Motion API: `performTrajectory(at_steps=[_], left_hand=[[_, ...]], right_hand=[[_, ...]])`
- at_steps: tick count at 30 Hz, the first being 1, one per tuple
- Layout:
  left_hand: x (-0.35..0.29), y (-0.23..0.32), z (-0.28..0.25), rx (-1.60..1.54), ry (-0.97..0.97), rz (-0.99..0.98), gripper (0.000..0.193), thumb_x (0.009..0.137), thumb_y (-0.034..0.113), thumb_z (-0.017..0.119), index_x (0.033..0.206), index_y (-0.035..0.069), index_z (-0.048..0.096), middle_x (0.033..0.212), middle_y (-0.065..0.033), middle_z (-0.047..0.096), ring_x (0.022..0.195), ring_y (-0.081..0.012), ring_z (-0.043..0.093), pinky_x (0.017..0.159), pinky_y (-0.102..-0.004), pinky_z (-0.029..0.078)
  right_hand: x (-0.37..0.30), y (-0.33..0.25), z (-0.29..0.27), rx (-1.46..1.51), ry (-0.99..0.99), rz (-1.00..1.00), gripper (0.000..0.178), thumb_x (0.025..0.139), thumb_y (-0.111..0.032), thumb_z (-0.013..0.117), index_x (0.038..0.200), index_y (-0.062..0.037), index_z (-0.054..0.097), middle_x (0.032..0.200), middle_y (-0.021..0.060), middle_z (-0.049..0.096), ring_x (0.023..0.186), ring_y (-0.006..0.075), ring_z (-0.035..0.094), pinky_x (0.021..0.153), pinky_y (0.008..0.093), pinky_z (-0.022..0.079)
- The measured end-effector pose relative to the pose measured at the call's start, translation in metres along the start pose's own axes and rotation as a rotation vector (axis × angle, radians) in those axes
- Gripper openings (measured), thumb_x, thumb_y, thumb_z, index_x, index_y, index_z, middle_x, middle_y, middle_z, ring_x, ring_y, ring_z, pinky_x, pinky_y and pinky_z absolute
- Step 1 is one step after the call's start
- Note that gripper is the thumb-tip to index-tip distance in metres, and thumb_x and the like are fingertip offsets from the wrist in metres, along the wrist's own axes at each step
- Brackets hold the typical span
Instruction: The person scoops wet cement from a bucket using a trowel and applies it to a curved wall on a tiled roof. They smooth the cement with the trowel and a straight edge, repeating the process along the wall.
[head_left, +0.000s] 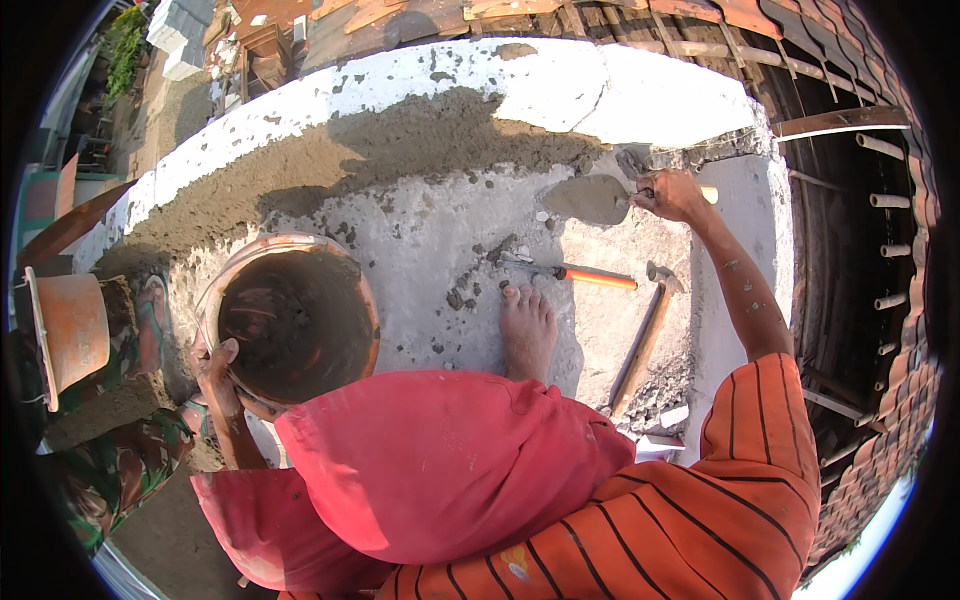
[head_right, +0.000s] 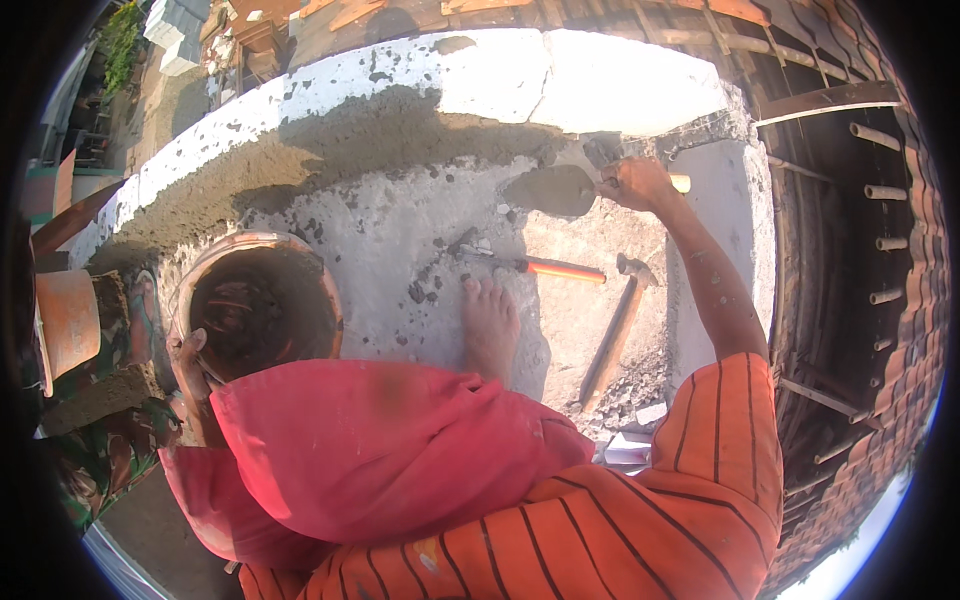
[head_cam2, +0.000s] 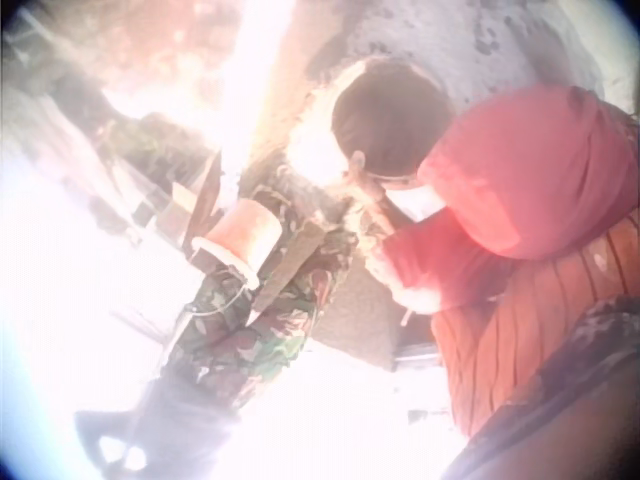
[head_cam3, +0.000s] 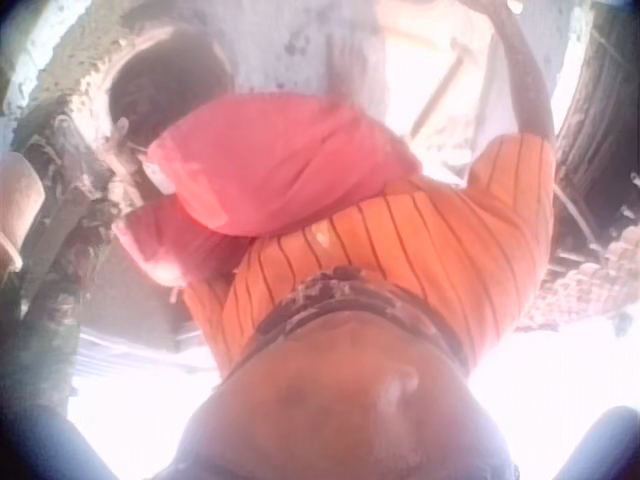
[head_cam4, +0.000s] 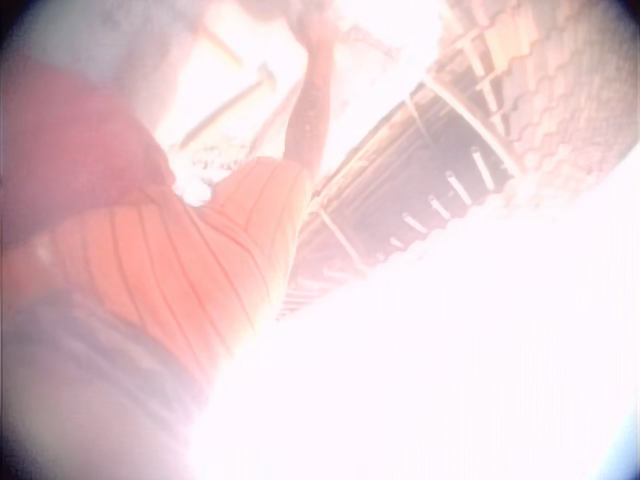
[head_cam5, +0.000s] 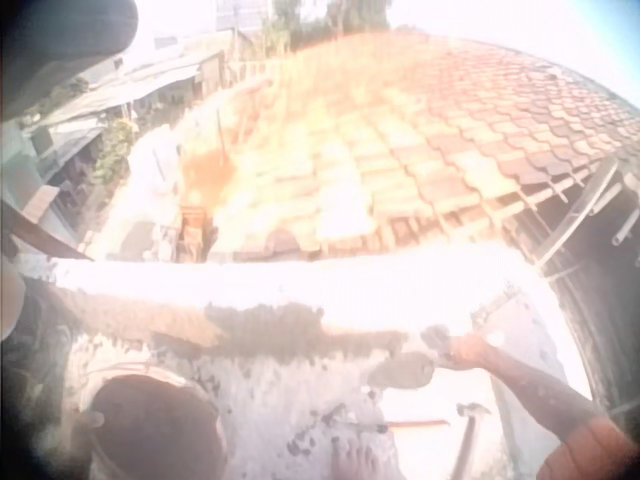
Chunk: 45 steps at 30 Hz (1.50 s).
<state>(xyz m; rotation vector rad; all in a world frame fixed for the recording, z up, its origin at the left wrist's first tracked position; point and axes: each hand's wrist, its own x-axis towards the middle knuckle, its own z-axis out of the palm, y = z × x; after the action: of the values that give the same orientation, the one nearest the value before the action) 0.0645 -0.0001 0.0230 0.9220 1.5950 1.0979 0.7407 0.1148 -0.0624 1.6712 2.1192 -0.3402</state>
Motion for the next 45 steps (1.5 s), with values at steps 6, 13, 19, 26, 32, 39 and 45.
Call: performTrajectory(at_steps=[6, 13, 19, 26, 32, 39, 45], left_hand=[[-0.005, 0.018, 0.016, -0.079, -0.003, 0.027, 0.044, 0.078, 0.013, 0.058, 0.119, -0.004, 0.053, 0.105, -0.0118, 0.062, 0.089, -0.0191, 0.061, 0.083, -0.0305, 0.048], [-0.002, 0.024, 0.025, -0.066, -0.033, 0.032, 0.052, 0.077, 0.017, 0.059, 0.125, -0.004, 0.052, 0.11, -0.0103, 0.062, 0.098, -0.0172, 0.058, 0.09, -0.0288, 0.043], [0.001, 0.0, 0.003, -0.016, 0.017, -0.067, 0.054, 0.076, 0.016, 0.059, 0.125, -0.005, 0.052, 0.11, -0.0103, 0.062, 0.097, -0.017, 0.059, 0.089, -0.0289, 0.044], [-0.006, 0.015, 0.022, -0.054, -0.036, -0.028, 0.054, 0.075, 0.016, 0.059, 0.125, -0.005, 0.052, 0.11, -0.0104, 0.062, 0.096, -0.0169, 0.06, 0.088, -0.0287, 0.045], [-0.007, 0.008, 0.01, 0.003, -0.031, 0.015, 0.054, 0.075, 0.015, 0.059, 0.125, -0.005, 0.053, 0.11, -0.0104, 0.062, 0.096, -0.0169, 0.06, 0.087, -0.0286, 0.046], [-0.007, 0.008, 0.014, -0.088, -0.013, -0.012, 0.055, 0.074, 0.012, 0.058, 0.126, -0.005, 0.052, 0.108, -0.011, 0.063, 0.093, -0.0171, 0.062, 0.086, -0.0282, 0.047], [-0.006, -0.004, 0.009, -0.067, 0.013, -0.116, 0.049, 0.078, 0.012, 0.058, 0.124, -0.005, 0.052, 0.104, -0.0117, 0.064, 0.088, -0.017, 0.063, 0.079, -0.0279, 0.05]], right_hand=[[0.02, -0.006, -0.032, -0.043, 0.016, 0.092, 0.045, 0.086, -0.053, 0.054, 0.119, -0.024, 0.062, 0.101, 0.0095, 0.068, 0.1, 0.0275, 0.063, 0.091, 0.0477, 0.045], [-0.014, 0.01, -0.047, -0.135, 0.076, 0.263, 0.058, 0.085, -0.066, 0.046, 0.119, -0.0217, 0.062, 0.115, 0.0073, 0.064, 0.104, 0.0289, 0.062, 0.094, 0.048, 0.045], [-0.077, -0.017, -0.103, -0.158, 0.23, 0.223, 0.05, 0.083, -0.061, 0.055, 0.103, -0.0174, 0.07, 0.091, 0.0077, 0.07, 0.087, 0.0282, 0.067, 0.081, 0.0414, 0.05], [-0.142, -0.075, -0.161, 0.701, -0.32, -0.439, 0.023, 0.067, -0.021, 0.083, 0.076, -0.0057, 0.068, 0.064, 0.0054, 0.063, 0.056, 0.0161, 0.059, 0.053, 0.029, 0.043], [-0.043, -0.051, -0.124, 0.702, -0.15, 0.042, 0.033, 0.076, -0.031, 0.076, 0.076, 0.0013, 0.067, 0.062, 0.0031, 0.059, 0.058, 0.0132, 0.054, 0.055, 0.0274, 0.043], [-0.142, -0.047, -0.208, 0.945, 0.191, -0.301, 0.035, 0.077, -0.031, 0.076, 0.063, -0.0038, 0.059, 0.055, -0.001, 0.052, 0.052, 0.006, 0.044, 0.051, 0.023, 0.032], [-0.119, -0.084, -0.071, 0.484, -0.252, 0.155, 0.028, 0.084, -0.03, 0.063, 0.079, -0.0027, 0.068, 0.06, 0.0099, 0.056, 0.058, 0.0189, 0.054, 0.058, 0.0357, 0.043]])
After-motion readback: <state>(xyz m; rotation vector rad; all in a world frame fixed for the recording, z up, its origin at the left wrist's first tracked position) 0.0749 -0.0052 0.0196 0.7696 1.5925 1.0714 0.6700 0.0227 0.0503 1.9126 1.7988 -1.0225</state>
